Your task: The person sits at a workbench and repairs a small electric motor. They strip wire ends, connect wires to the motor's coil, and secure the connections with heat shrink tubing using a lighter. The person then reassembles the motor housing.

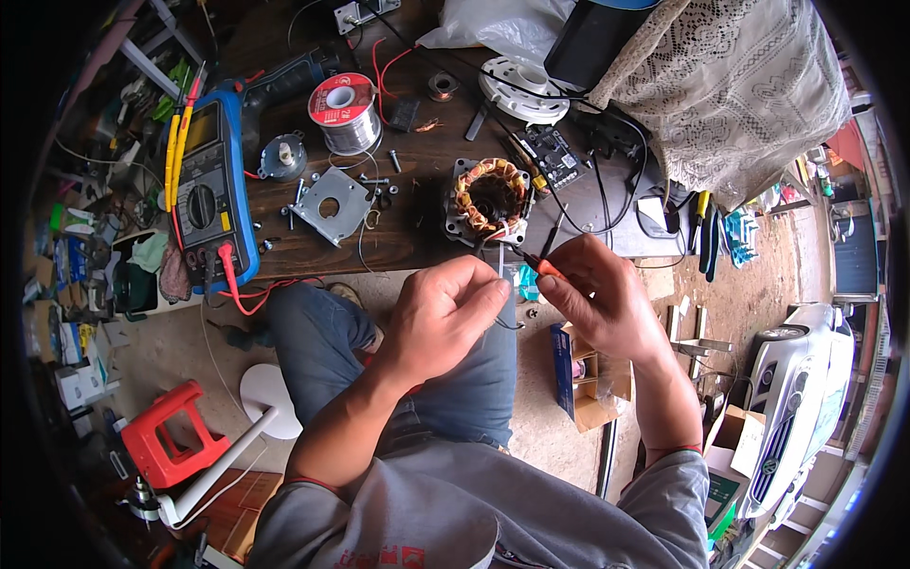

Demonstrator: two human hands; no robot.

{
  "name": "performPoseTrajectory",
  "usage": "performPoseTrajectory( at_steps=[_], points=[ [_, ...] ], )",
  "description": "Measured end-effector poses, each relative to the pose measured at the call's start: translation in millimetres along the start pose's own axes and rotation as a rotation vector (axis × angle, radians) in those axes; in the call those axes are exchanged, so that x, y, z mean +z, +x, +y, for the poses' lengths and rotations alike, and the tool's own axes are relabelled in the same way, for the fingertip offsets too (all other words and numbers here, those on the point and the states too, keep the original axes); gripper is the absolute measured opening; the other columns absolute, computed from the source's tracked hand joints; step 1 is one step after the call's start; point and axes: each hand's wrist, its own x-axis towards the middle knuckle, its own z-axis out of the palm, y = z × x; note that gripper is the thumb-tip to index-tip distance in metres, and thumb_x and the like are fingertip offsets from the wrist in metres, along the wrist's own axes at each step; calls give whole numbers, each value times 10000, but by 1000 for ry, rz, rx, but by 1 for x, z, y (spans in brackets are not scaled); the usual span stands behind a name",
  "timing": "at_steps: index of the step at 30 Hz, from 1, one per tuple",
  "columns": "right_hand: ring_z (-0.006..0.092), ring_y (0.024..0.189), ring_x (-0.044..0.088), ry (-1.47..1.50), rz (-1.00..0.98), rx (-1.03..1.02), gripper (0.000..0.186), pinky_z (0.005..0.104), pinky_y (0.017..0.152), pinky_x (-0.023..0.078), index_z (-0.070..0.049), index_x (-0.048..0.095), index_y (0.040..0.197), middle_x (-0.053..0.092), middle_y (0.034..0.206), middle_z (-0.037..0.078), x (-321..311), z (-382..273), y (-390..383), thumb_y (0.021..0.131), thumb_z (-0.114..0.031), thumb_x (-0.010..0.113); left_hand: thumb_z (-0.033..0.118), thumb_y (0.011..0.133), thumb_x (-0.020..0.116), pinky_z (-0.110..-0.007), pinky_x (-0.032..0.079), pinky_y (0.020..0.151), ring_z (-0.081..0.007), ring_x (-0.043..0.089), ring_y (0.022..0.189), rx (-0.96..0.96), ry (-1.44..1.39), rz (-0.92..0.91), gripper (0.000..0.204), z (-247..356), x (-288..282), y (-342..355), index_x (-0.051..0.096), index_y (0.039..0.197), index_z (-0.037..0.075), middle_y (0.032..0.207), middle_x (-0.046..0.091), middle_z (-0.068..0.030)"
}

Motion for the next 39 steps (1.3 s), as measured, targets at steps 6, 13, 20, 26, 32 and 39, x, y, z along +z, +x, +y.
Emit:
performPoseTrajectory(
  at_steps=[6,13,20,26,32,39],
  points=[
    [150,789,711,-59,21,-25,263,285,664,545,39,579,997,713,866,147,2,12,0,927,-177,713,151,935,649,-257,415,536,-38,510,598,13,35,4,204,2,-1,0,630,826,-21,648,599,-20],
    [85,637,612,193,-80,125,266,255,557,479,-4,582,987,694,818,68,1,13,0,971,-258,660,113,950,629,-223,378,503,-22,478,565,-1,-71,-32,179,-2,-1,1,614,814,-3,630,568,16],
    [118,733,667,439,-177,226,266,249,629,529,-21,547,997,697,893,112,-10,8,-7,989,-271,635,65,952,620,-202,372,502,-14,481,571,27,-101,-49,121,6,-4,2,644,857,-6,658,570,30],
    [130,901,639,106,327,40,262,304,776,518,-4,625,1037,688,917,71,-49,23,-27,919,-215,723,24,952,605,-182,399,578,-22,517,655,395,55,108,98,11,3,-18,674,966,-45,793,614,-1],
    [362,961,611,-825,679,-204,312,441,856,473,-33,627,1007,653,984,159,-63,70,20,812,-232,766,35,915,643,-184,396,558,-41,521,626,677,184,74,87,28,32,-44,678,941,-41,888,636,-74],
    [348,970,589,-516,599,-315,274,430,883,462,-25,647,1017,636,1002,156,-22,36,-32,843,-207,754,37,947,644,-181,386,604,-28,492,667,165,-329,31,83,-12,52,-72,692,987,-17,857,637,-17]
  ],
)
